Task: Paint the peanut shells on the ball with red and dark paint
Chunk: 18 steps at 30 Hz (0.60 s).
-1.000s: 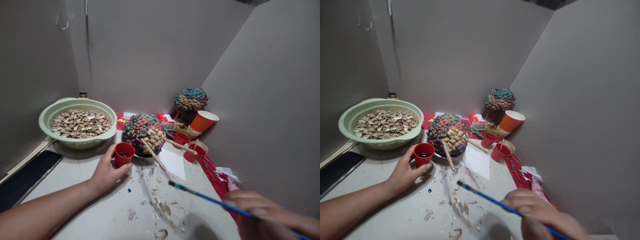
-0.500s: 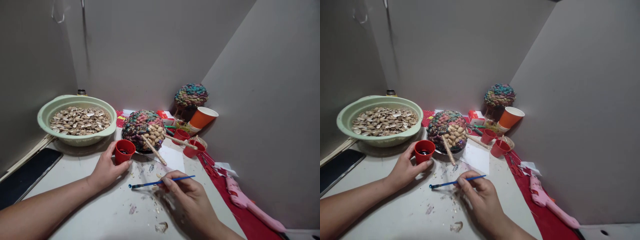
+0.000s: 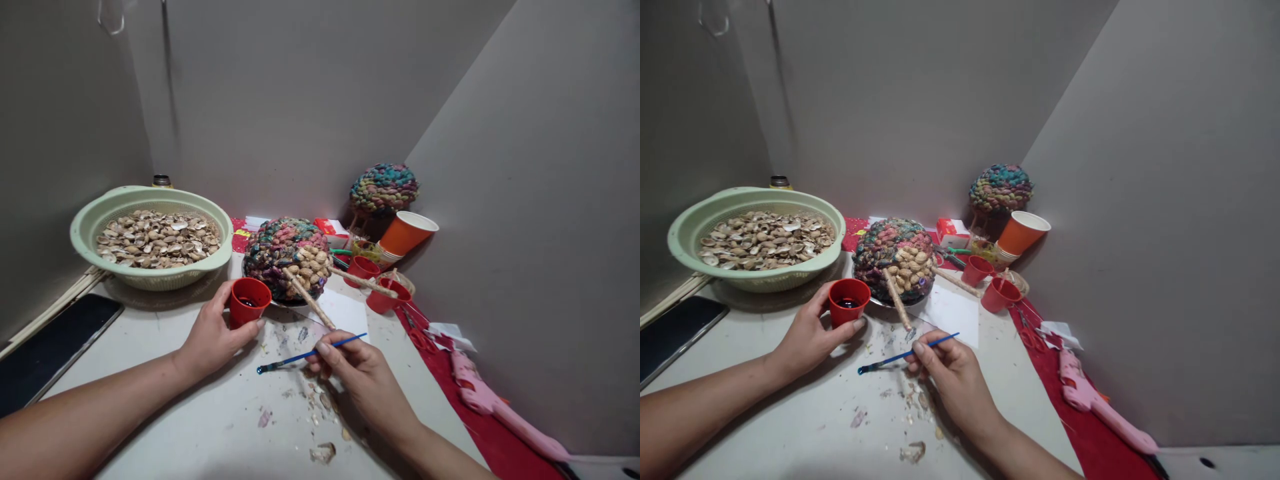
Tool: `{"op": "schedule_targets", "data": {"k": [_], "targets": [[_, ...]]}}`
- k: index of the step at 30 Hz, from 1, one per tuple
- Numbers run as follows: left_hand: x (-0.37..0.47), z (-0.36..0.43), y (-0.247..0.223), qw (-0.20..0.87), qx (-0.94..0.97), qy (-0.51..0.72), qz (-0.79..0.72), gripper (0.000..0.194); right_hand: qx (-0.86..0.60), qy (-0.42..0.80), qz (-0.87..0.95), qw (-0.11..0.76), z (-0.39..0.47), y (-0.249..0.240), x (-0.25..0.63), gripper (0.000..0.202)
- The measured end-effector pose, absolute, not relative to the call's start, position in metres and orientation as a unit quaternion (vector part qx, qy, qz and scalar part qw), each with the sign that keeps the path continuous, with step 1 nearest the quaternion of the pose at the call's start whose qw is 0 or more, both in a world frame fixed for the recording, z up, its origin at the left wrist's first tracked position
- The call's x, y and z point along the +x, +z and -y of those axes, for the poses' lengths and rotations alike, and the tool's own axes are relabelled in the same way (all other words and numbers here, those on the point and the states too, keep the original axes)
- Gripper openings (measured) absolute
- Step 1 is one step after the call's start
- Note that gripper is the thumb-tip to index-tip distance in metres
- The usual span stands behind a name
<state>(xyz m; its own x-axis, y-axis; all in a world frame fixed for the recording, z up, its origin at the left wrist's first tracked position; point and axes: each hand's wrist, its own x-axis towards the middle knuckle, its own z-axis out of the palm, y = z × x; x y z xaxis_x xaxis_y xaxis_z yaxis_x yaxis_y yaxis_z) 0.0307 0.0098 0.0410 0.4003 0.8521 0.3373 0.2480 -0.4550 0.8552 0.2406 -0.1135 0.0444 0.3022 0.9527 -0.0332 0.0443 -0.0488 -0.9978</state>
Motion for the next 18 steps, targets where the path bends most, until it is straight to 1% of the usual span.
{"op": "schedule_targets", "data": {"k": [6, 11, 14, 18], "targets": [[0.032, -0.009, 0.043, 0.376, 0.747, 0.409, -0.366, 0.048, -0.578, 0.458, 0.397, 0.546, 0.111, 0.046, 0.236, 0.045], [0.031, -0.009, 0.044, 0.383, 0.743, 0.406, -0.37, 0.048, -0.565, 0.486, 0.347, 0.57, 0.13, 0.064, 0.24, 0.04], [0.032, -0.01, 0.044, 0.388, 0.741, 0.402, -0.372, 0.047, -0.543, 0.445, 0.352, 0.619, 0.144, 0.088, 0.246, 0.031], [0.032, -0.011, 0.044, 0.389, 0.74, 0.396, -0.379, 0.048, -0.514, 0.32, 0.388, 0.695, 0.149, 0.129, 0.253, 0.027]]}}
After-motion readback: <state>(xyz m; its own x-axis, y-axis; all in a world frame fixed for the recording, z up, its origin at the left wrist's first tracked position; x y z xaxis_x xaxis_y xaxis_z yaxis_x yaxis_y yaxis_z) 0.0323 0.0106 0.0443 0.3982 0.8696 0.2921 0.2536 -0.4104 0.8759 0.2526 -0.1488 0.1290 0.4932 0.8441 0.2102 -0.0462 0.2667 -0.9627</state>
